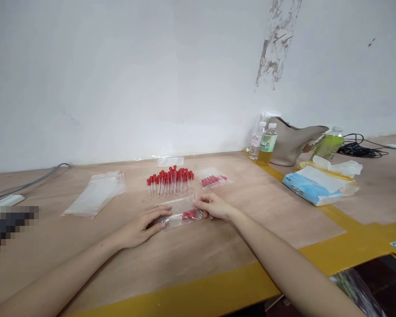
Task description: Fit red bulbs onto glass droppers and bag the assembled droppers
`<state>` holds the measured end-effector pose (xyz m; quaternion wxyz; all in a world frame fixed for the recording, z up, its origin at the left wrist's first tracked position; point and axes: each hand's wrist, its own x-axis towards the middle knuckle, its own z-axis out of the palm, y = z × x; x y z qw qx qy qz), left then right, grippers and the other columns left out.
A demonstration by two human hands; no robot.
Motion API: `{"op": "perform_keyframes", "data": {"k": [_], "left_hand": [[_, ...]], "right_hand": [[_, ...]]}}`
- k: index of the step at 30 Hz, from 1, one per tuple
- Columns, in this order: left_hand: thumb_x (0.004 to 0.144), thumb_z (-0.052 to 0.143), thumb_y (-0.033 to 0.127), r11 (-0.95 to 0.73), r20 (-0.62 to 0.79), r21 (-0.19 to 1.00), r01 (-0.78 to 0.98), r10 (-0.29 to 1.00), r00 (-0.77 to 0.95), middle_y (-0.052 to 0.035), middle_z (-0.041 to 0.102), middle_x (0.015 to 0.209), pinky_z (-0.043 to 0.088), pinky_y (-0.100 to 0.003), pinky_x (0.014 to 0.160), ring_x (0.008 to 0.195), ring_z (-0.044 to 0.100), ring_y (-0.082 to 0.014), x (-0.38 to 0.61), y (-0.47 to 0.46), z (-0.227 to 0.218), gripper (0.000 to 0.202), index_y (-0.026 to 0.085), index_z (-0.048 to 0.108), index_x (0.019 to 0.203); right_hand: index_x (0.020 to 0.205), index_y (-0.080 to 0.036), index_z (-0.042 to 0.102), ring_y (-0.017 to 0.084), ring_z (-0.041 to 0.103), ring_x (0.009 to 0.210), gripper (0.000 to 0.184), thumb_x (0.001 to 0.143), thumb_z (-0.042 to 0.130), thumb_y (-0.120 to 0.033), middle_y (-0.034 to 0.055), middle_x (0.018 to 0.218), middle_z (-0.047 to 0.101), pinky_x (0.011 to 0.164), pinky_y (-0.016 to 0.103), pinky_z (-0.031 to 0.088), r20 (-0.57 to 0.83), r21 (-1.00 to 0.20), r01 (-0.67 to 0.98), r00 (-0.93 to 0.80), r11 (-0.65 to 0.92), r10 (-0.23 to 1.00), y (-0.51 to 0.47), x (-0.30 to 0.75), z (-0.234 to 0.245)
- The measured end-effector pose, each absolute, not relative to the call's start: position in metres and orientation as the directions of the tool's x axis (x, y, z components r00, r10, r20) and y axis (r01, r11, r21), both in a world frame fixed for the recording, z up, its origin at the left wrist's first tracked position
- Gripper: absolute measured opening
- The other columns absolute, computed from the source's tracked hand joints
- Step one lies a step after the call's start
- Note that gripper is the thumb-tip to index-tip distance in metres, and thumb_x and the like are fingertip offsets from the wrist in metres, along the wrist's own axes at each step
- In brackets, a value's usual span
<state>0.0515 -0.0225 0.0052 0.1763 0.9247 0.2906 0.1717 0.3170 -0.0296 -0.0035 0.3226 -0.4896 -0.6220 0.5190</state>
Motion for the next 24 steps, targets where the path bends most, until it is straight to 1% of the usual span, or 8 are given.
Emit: {"op": "perform_keyframes", "data": {"k": [3, 6, 9, 12, 14, 20, 22, 24], "left_hand": [[0.085, 0.041, 0.034, -0.751, 0.219, 0.462, 0.471, 0.612, 0.760, -0.0055, 0.050, 0.119, 0.036, -0.036, 0.090, 0.109, 0.045, -0.0194, 0.051, -0.024, 0.006, 0.022, 0.022, 0.050, 0.100], [0.087, 0.037, 0.031, -0.730, 0.208, 0.505, 0.460, 0.620, 0.756, -0.0056, 0.052, 0.115, 0.038, -0.035, 0.087, 0.105, 0.047, -0.0189, 0.051, -0.025, 0.008, 0.017, 0.020, 0.049, 0.087], [0.087, 0.035, 0.030, -0.723, 0.204, 0.527, 0.446, 0.618, 0.760, -0.0058, 0.052, 0.115, 0.038, -0.035, 0.087, 0.107, 0.046, -0.0192, 0.052, -0.027, 0.011, 0.017, 0.019, 0.047, 0.082], [0.085, 0.039, 0.031, -0.728, 0.212, 0.520, 0.446, 0.616, 0.758, -0.0060, 0.051, 0.117, 0.038, -0.035, 0.087, 0.108, 0.045, -0.0198, 0.052, -0.027, 0.012, 0.015, 0.020, 0.049, 0.086], [0.085, 0.039, 0.032, -0.743, 0.220, 0.496, 0.448, 0.607, 0.764, -0.0056, 0.050, 0.119, 0.037, -0.035, 0.089, 0.110, 0.044, -0.0195, 0.052, -0.027, 0.011, 0.017, 0.021, 0.051, 0.092], [0.088, 0.033, 0.034, -0.780, 0.154, 0.370, 0.505, 0.587, 0.795, -0.0009, 0.040, 0.130, 0.025, -0.039, 0.100, 0.121, 0.033, -0.0182, 0.048, -0.023, 0.006, 0.032, 0.031, 0.046, 0.118], [0.089, 0.032, 0.035, -0.786, 0.121, 0.330, 0.523, 0.585, 0.802, 0.0004, 0.037, 0.133, 0.023, -0.041, 0.101, 0.122, 0.030, -0.0183, 0.048, -0.023, 0.006, 0.034, 0.033, 0.042, 0.121], [0.089, 0.030, 0.036, -0.791, 0.111, 0.305, 0.530, 0.582, 0.805, 0.0009, 0.036, 0.133, 0.022, -0.041, 0.102, 0.123, 0.030, -0.0183, 0.048, -0.024, 0.007, 0.035, 0.035, 0.041, 0.123]], "right_hand": [[0.074, -0.016, 0.048, 0.003, 0.036, 0.031, 0.030, 0.063, 0.063, -0.039, -0.0087, 0.044, 0.046, 0.028, 0.014, 0.023, -0.155, -0.958, 0.280, -0.301, -0.069, 0.941, -0.032, 0.313, -0.003], [0.089, -0.017, 0.044, 0.003, 0.030, 0.027, 0.038, 0.061, 0.066, -0.031, -0.0113, 0.042, 0.045, 0.027, 0.015, 0.019, -0.167, -0.949, 0.292, -0.138, -0.121, 0.976, -0.029, 0.314, -0.005], [0.095, -0.015, 0.046, 0.004, 0.038, 0.033, 0.042, 0.060, 0.067, -0.025, -0.0081, 0.050, 0.051, 0.032, 0.015, 0.027, -0.055, -0.929, 0.364, 0.063, -0.074, 0.997, -0.016, 0.320, -0.006], [0.082, -0.013, 0.055, 0.007, 0.052, 0.048, 0.023, 0.061, 0.063, -0.019, -0.0005, 0.062, 0.059, 0.045, 0.017, 0.039, 0.107, -0.847, 0.532, 0.188, -0.010, 0.976, 0.009, 0.323, -0.003], [0.078, -0.013, 0.059, 0.011, 0.056, 0.054, 0.016, 0.063, 0.060, -0.017, 0.0026, 0.065, 0.062, 0.050, 0.020, 0.041, 0.148, -0.794, 0.608, 0.217, -0.014, 0.965, 0.031, 0.320, 0.000], [0.092, -0.012, 0.062, 0.019, 0.055, 0.092, 0.027, 0.068, 0.056, -0.021, 0.0108, 0.098, 0.062, 0.077, 0.024, 0.039, 0.214, -0.728, 0.686, 0.253, -0.019, 0.943, 0.095, 0.299, 0.008], [0.094, -0.011, 0.062, 0.019, 0.055, 0.093, 0.028, 0.069, 0.055, -0.022, 0.0118, 0.100, 0.061, 0.077, 0.024, 0.039, 0.197, -0.723, 0.690, 0.253, -0.034, 0.947, 0.108, 0.294, 0.007], [0.086, -0.012, 0.064, 0.018, 0.058, 0.085, 0.022, 0.069, 0.055, -0.023, 0.0106, 0.090, 0.064, 0.072, 0.023, 0.041, 0.165, -0.727, 0.685, 0.247, -0.051, 0.955, 0.115, 0.290, 0.005]]}}
